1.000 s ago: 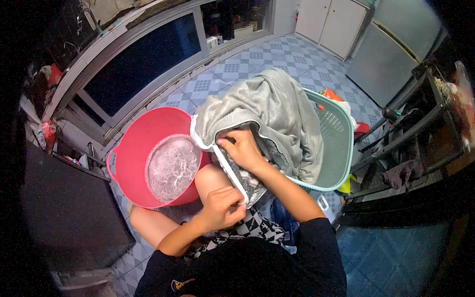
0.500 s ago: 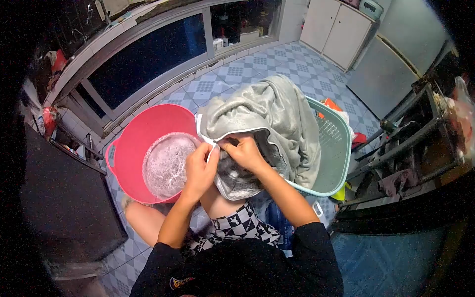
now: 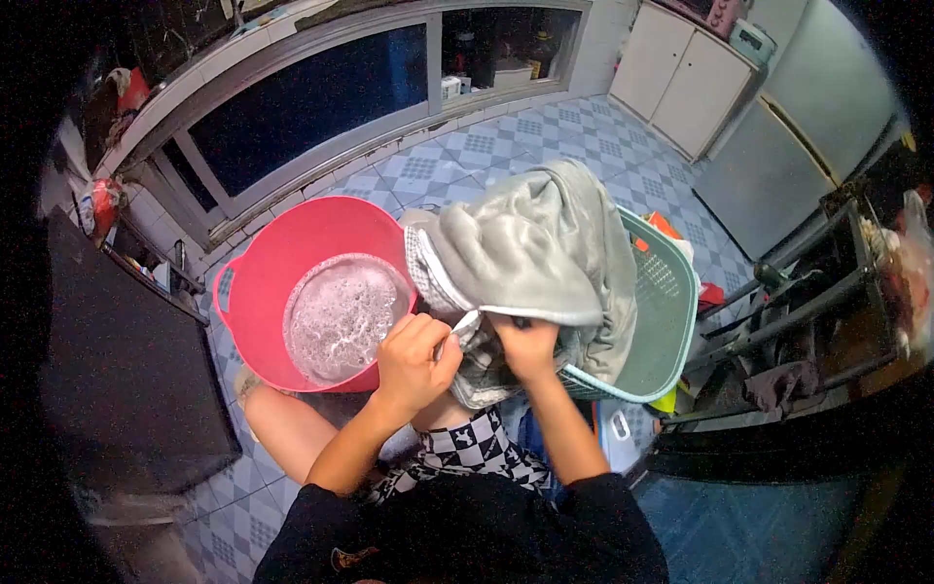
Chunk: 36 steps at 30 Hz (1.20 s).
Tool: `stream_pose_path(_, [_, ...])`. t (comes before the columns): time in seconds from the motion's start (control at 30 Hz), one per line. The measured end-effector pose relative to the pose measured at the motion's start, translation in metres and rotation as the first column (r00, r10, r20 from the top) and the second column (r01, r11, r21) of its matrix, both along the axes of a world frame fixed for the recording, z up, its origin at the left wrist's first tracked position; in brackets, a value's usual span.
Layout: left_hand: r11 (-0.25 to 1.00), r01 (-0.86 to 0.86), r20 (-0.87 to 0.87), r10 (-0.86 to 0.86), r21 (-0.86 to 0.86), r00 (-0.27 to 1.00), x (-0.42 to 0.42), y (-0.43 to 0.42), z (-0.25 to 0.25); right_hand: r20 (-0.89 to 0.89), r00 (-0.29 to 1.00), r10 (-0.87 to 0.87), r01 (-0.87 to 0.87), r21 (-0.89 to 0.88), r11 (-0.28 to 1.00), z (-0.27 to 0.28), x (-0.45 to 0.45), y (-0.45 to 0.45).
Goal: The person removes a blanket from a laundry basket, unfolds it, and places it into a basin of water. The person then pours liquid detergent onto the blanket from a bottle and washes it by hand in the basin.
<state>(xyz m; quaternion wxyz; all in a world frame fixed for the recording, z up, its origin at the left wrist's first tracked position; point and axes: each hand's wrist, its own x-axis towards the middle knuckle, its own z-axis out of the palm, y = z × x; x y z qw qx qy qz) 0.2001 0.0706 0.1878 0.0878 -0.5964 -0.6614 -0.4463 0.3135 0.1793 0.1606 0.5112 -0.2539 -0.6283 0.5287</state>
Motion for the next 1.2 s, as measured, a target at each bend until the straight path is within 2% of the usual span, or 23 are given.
stream_pose_path(0.03, [1.0, -0.005, 0.012, 0.005, 0.004, 1.0, 0.002, 0.002, 0.003, -0.099, 0.993, -0.065, 0.062, -0.03, 0.998, -0.01, 0.0, -0.012])
stream_pose_path(0.1, [0.989, -0.071, 0.114, 0.056, 0.133, 0.992, 0.011, 0.01, 0.009, -0.025, 0.985, -0.171, 0.15, -0.37, 0.917, -0.014, -0.002, -0.034])
stream_pose_path(0.13, [0.997, -0.079, 0.149, 0.074, 0.027, 0.986, 0.017, 0.009, 0.013, -0.069, 0.98, -0.186, 0.155, -0.319, 0.935, -0.036, -0.009, -0.044])
stream_pose_path(0.17, [0.997, -0.063, 0.084, 0.066, -0.037, 0.994, 0.022, 0.01, 0.021, -0.116, 0.974, -0.196, 0.159, -0.27, 0.95, -0.057, -0.013, -0.05])
stream_pose_path(0.2, [0.996, -0.056, 0.076, 0.061, -0.066, 0.995, 0.024, 0.015, 0.014, -0.119, 0.993, -0.021, -0.033, -0.435, 0.9, -0.047, -0.008, -0.055])
stream_pose_path(0.23, [0.994, -0.052, 0.07, 0.059, -0.094, 0.996, 0.025, 0.02, 0.006, -0.115, 0.993, -0.01, -0.041, -0.433, 0.9, -0.049, -0.009, -0.054])
stream_pose_path(0.3, [0.996, -0.04, 0.133, 0.05, -0.079, 0.99, 0.028, 0.02, -0.001, -0.155, 0.986, -0.057, -0.01, -0.402, 0.916, -0.052, -0.013, -0.049])
stream_pose_path(0.33, [0.998, -0.015, 0.191, 0.027, -0.063, 0.981, 0.029, 0.02, -0.003, -0.16, 0.982, -0.098, 0.041, -0.33, 0.943, -0.049, -0.015, -0.049])
stream_pose_path(0.5, [0.999, 0.005, 0.181, -0.015, 0.052, 0.983, 0.031, 0.025, -0.008, -0.059, 0.995, -0.075, 0.047, -0.38, 0.924, -0.061, -0.002, -0.034])
stream_pose_path(0.6, [0.969, 0.144, -0.001, -0.147, 0.199, 0.989, 0.033, 0.026, 0.008, -0.039, 0.998, 0.041, -0.053, -0.366, 0.929, -0.057, 0.007, -0.026])
stream_pose_path(0.63, [0.97, 0.14, 0.001, -0.143, 0.198, 0.99, 0.038, 0.023, 0.017, -0.023, 0.998, 0.063, -0.068, -0.357, 0.932, -0.053, 0.01, -0.024])
stream_pose_path(0.67, [0.946, 0.258, -0.124, -0.237, 0.194, 0.963, 0.045, 0.018, 0.024, 0.001, 0.996, 0.09, -0.084, -0.345, 0.935, -0.05, 0.014, -0.021])
stream_pose_path(0.7, [0.912, 0.369, -0.249, -0.32, 0.18, 0.914, 0.051, 0.016, 0.027, 0.029, 0.992, 0.123, -0.107, -0.319, 0.942, -0.045, 0.016, -0.017])
stream_pose_path(0.77, [0.843, 0.46, -0.297, -0.379, 0.28, 0.876, 0.068, 0.014, 0.022, 0.103, 0.975, 0.195, -0.168, -0.226, 0.959, -0.031, 0.024, -0.013])
stream_pose_path(0.93, [0.787, 0.548, -0.261, -0.486, 0.284, 0.834, 0.083, 0.01, 0.016, 0.373, 0.859, 0.349, -0.372, -0.012, 0.928, 0.025, 0.024, 0.023])
stream_pose_path(1.07, [0.771, 0.545, -0.266, -0.478, 0.329, 0.837, 0.084, 0.007, 0.011, 0.537, 0.778, 0.326, -0.442, 0.099, 0.891, 0.06, 0.008, 0.062])
stream_pose_path(1.2, [0.794, 0.528, -0.249, -0.47, 0.301, 0.847, 0.069, 0.001, 0.015, 0.641, 0.724, 0.256, -0.468, 0.183, 0.864, 0.094, -0.011, 0.101])
